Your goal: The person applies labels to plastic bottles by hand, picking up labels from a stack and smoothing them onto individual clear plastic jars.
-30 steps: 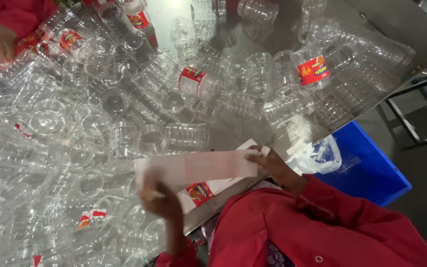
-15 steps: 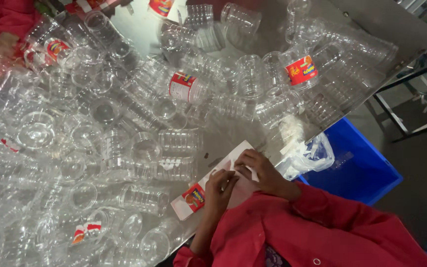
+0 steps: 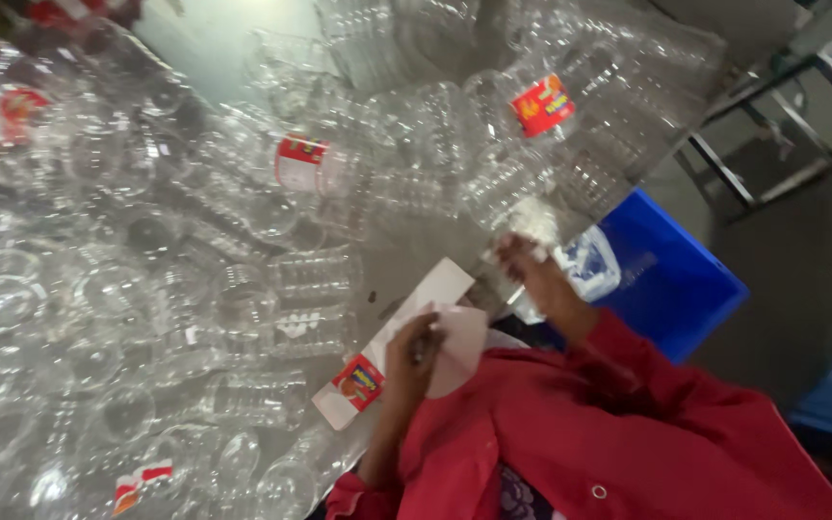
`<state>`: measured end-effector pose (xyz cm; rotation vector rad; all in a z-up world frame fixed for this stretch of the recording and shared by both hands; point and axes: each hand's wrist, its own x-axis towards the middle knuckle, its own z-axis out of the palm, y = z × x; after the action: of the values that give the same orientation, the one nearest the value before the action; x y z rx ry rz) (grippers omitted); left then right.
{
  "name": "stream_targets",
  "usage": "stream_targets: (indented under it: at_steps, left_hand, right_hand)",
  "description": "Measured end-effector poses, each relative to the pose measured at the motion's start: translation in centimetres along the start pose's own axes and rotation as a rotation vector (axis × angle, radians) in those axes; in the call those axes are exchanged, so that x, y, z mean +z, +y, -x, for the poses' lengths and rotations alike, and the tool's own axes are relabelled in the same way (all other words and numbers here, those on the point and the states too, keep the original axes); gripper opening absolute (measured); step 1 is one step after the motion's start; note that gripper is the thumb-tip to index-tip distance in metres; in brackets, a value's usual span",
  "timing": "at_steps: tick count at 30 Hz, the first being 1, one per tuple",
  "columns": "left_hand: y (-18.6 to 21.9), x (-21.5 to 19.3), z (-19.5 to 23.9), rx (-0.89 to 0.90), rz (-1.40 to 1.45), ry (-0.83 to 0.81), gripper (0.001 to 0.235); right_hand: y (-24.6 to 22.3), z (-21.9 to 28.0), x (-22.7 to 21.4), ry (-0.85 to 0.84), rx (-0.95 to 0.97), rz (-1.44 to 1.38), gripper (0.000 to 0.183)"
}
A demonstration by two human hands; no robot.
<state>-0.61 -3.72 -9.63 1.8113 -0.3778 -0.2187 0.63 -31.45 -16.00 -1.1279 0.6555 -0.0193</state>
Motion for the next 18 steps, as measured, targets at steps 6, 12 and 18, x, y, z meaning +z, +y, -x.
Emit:
stream_targets:
  at_steps: [6,12,18]
  left_hand:
    - [1.0,0.5,-1.1,-0.111,-0.161,0.056,0.021]
    - [3.8,2.0,-2.2,0.083,-0.164,-0.067,0.01]
    - [3.5,2.8,-2.7,0.035,-0.007,-0.164,0.018]
  right_hand:
    - [-5.0,5.6,0.1,-0.483,-0.158,0.268,0.022]
    - [-3.9,7.7,5.5,-0.477,-0.446,0.445,0.013]
    - [-0.5,5.8,0.9,-0.422,-0.017,0.053,0.007]
